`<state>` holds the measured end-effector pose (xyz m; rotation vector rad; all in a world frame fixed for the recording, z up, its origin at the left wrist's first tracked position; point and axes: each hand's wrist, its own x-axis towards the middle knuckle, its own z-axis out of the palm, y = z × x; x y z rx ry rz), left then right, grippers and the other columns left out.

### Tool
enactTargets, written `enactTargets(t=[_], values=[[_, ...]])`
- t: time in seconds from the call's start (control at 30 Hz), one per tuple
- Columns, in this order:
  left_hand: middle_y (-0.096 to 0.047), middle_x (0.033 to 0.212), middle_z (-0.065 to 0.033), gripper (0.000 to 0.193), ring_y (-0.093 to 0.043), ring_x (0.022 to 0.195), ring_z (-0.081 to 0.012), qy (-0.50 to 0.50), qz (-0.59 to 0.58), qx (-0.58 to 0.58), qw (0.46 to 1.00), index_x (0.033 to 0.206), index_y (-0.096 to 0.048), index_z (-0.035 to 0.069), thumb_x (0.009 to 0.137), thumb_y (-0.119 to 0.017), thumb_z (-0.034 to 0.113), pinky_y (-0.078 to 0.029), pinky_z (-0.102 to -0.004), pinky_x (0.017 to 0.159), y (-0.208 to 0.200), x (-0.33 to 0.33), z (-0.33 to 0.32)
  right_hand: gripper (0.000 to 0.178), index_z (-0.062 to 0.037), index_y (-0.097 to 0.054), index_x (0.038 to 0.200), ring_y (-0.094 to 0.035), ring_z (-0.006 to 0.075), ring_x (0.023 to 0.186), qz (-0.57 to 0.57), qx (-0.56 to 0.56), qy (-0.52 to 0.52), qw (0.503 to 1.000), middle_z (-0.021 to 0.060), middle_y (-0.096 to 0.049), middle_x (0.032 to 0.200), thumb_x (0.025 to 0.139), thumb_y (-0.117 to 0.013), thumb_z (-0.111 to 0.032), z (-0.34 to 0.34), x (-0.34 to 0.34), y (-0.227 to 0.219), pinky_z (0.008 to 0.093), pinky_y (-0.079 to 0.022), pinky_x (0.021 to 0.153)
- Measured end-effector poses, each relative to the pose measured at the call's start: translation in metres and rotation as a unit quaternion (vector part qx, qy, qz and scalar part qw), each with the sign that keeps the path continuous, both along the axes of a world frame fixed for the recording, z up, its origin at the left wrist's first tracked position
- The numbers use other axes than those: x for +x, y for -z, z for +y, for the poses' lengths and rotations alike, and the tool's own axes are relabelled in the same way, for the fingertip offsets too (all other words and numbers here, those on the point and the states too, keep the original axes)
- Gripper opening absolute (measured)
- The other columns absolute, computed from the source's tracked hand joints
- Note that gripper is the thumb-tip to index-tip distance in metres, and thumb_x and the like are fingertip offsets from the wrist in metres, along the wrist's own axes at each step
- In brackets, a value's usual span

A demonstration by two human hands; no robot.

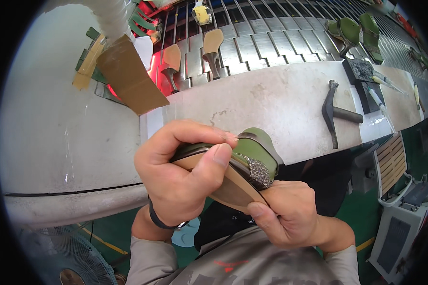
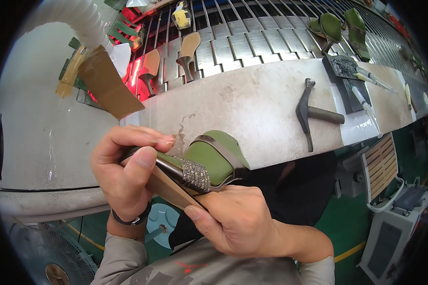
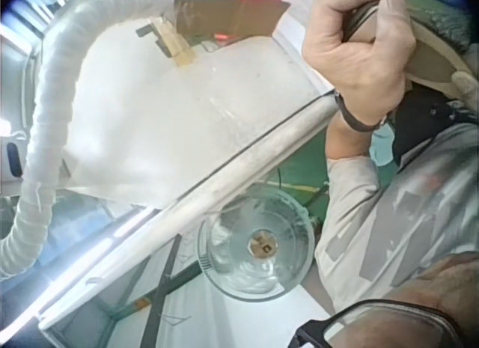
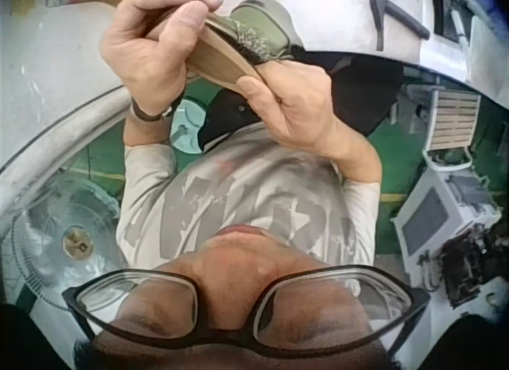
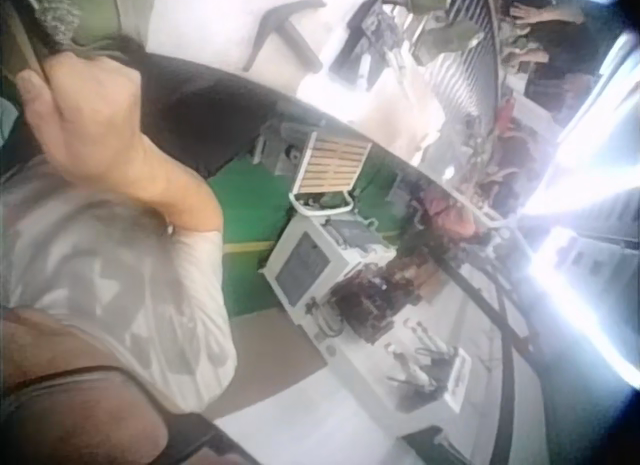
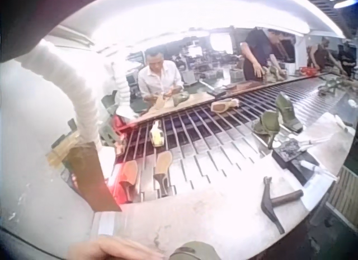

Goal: The person positions and presses soles onto the bottoms of green high-heeled shoe uppers, using a small hammer to tap and secure the edges around the heel and toe, then applies a liquid with a syringe to a seam.

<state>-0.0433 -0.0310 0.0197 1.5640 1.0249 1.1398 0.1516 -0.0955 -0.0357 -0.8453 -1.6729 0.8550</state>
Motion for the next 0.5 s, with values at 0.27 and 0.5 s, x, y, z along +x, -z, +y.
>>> enactTargets(t=[0.27,0.5], values=[[-0.074,0.1,-0.01,0.03,-0.07,0.091,-0.0145,-0.035,0.103,0.191,0.976,0.104,-0.07,-0.001,0.081,-0.089,0.005,-0.057,-0.0301,0.082,0.011,0.001,0.009,0.022,-0.0027,-0.064,0.08,-0.057,0.0317,0.048,0.003,-0.035,0.038,0.999,0.0113,-0.056,0.06,0.097,-0.076,-0.009,0.003,-0.003,-0.007,0.0402,-0.046,0.047],[-0.078,0.102,-0.0114,0.02,-0.074,0.095,-0.0164,-0.004,-0.091,-0.031,0.995,0.111,-0.072,-0.005,0.099,-0.074,0.011,-0.06,-0.0298,0.088,-0.005,0.021,0.062,0.032,0.0054,-0.069,0.088,-0.066,0.0107,0.061,0.157,-0.316,-0.008,0.936,0.0067,-0.07,0.07,0.107,-0.069,-0.02,0.024,0.011,-0.01,0.0297,-0.052,0.055]])
